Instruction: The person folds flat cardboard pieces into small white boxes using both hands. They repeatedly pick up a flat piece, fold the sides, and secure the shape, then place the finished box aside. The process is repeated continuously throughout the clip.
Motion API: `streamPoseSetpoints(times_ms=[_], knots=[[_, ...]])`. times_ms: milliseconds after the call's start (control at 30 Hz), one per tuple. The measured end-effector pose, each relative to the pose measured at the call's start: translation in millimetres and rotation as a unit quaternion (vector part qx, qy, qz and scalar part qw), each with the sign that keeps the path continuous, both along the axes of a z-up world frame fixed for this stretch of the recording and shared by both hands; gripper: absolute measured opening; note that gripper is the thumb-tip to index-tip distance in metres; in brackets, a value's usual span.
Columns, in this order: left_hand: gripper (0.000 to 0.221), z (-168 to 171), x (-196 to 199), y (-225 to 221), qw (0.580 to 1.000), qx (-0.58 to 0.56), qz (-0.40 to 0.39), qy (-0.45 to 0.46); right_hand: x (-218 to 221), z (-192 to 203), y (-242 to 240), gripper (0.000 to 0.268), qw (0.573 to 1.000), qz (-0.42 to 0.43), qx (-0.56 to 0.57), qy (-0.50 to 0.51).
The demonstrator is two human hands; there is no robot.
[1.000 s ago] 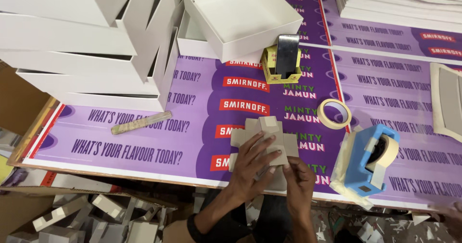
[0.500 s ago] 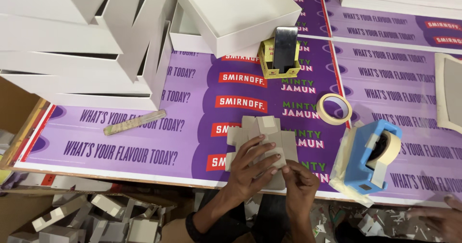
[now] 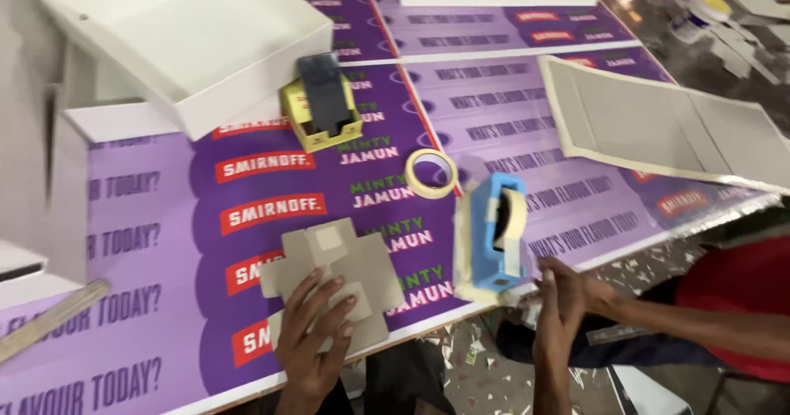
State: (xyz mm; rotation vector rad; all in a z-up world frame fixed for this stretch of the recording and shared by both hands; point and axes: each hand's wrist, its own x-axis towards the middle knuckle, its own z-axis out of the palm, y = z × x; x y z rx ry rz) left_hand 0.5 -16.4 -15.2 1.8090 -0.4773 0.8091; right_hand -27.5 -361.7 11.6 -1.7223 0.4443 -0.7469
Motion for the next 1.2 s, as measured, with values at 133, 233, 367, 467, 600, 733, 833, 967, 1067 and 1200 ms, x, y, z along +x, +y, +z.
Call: streamPoseSetpoints(times_ms=[133, 233, 367, 467, 600, 733, 833, 967, 1067, 1200], knots=[[0.024, -3, -3, -2, 1.000, 0.010, 0.013, -0.003, 14, -24, -29, 0.030, 0.994, 0.099, 0.002, 0.047], [0.024, -4, -1, 2, 1.000, 0.014, 0.018, -0.005, 30, -28, -26, 0.024, 0.992, 0.124, 0.017, 0.011], [0.024, -4, -1, 3, 1.000, 0.004, 0.009, -0.002, 26, -12, -9, 0.022, 0.996, 0.056, -0.032, -0.055], [0.024, -4, -1, 3, 1.000, 0.015, 0.013, -0.006, 7, -2, 8, 0.015, 0.999, 0.006, -0.048, 0.001], [0.025, -7, 1, 0, 1.000, -0.006, 0.016, -0.018, -15, -16, 24, 0.042, 0.994, 0.021, -0.102, 0.019], [0.026, -10, -4, -4, 1.000, -0.003, 0.010, -0.011, -24, -33, 9, 0.016, 0.960, -0.003, -0.279, 0.014], [0.024, 0, 1, -1, 1.000, 0.012, 0.005, -0.015, -32, -26, -10, 0.014, 0.896, -0.053, -0.438, 0.054], [0.022, -2, -6, -1, 1.000, 0.012, -0.011, -0.012, -37, -19, -32, 0.035, 0.986, -0.003, -0.167, -0.015], [0.023, -2, -1, -3, 1.000, 0.006, -0.004, 0.007, -23, -27, -28, 0.061, 0.997, 0.047, -0.052, -0.031], [0.022, -6, -7, 2, 1.000, 0.005, -0.004, 0.028, 8, -23, -16, 0.063, 0.989, 0.078, -0.119, 0.034]])
